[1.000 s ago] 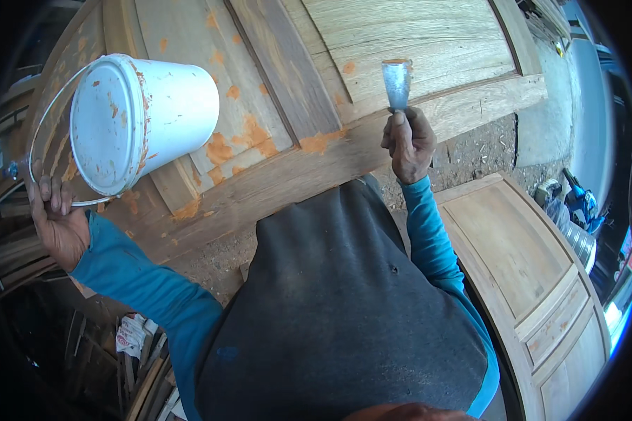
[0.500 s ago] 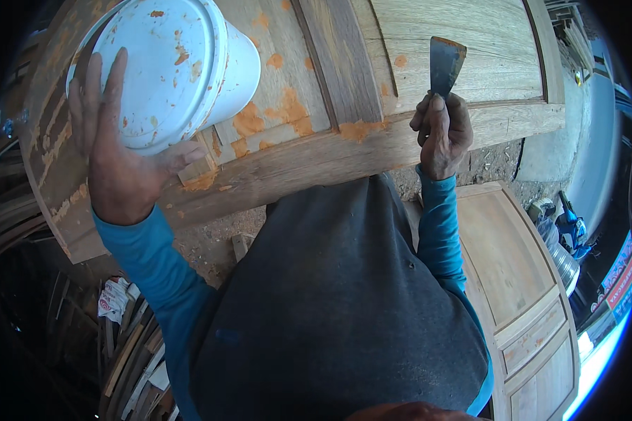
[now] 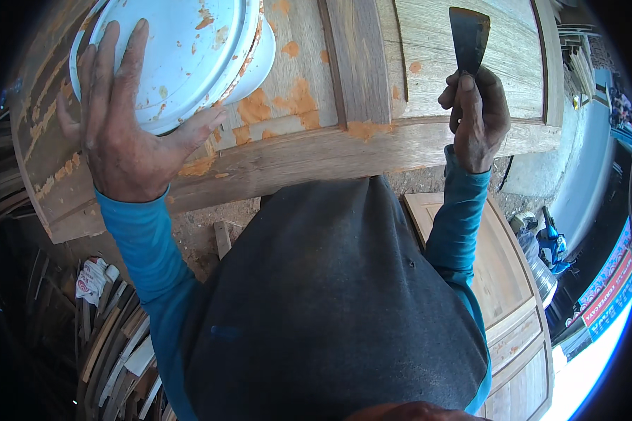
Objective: The person applies a wood filler substance to the grooves and gaps of a wooden door panel using a small metal putty knife, repeatedly dipping the tool into a white bucket to gather more filler and smoothing it over the wood surface.
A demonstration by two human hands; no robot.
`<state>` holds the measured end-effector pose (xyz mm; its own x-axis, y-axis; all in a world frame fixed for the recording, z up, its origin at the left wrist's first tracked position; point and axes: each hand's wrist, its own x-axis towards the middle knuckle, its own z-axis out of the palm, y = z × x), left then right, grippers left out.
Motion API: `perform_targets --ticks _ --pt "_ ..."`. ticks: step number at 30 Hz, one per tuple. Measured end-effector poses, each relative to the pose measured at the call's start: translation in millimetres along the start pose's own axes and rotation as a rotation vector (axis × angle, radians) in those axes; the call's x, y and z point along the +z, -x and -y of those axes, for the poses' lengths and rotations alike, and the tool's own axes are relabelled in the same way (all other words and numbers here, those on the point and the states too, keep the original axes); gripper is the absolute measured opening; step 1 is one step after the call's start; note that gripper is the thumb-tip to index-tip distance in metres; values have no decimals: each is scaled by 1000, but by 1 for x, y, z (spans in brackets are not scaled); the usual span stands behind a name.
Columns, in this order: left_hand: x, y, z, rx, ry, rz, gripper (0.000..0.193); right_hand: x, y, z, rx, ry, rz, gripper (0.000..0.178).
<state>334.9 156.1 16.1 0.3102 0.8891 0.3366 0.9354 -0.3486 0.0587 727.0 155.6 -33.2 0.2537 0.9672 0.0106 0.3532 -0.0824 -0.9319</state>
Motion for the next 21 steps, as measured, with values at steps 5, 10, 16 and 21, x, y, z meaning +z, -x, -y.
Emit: perform_targets --ticks 5,10,16,21 --pt "-2 -15 2 -4 179 15 100 -3 -16 2 -41 -3 68 28" --pt "-5 -26 6 60 223 55 96 1 -17 -1 -44 44 148 29" --pt "2 -20 5 79 198 -8 93 -4 -8 -24 40 48 233 31" --pt "6 -19 16 26 324 -54 99 -12 -5 -26 67 -8 162 33"
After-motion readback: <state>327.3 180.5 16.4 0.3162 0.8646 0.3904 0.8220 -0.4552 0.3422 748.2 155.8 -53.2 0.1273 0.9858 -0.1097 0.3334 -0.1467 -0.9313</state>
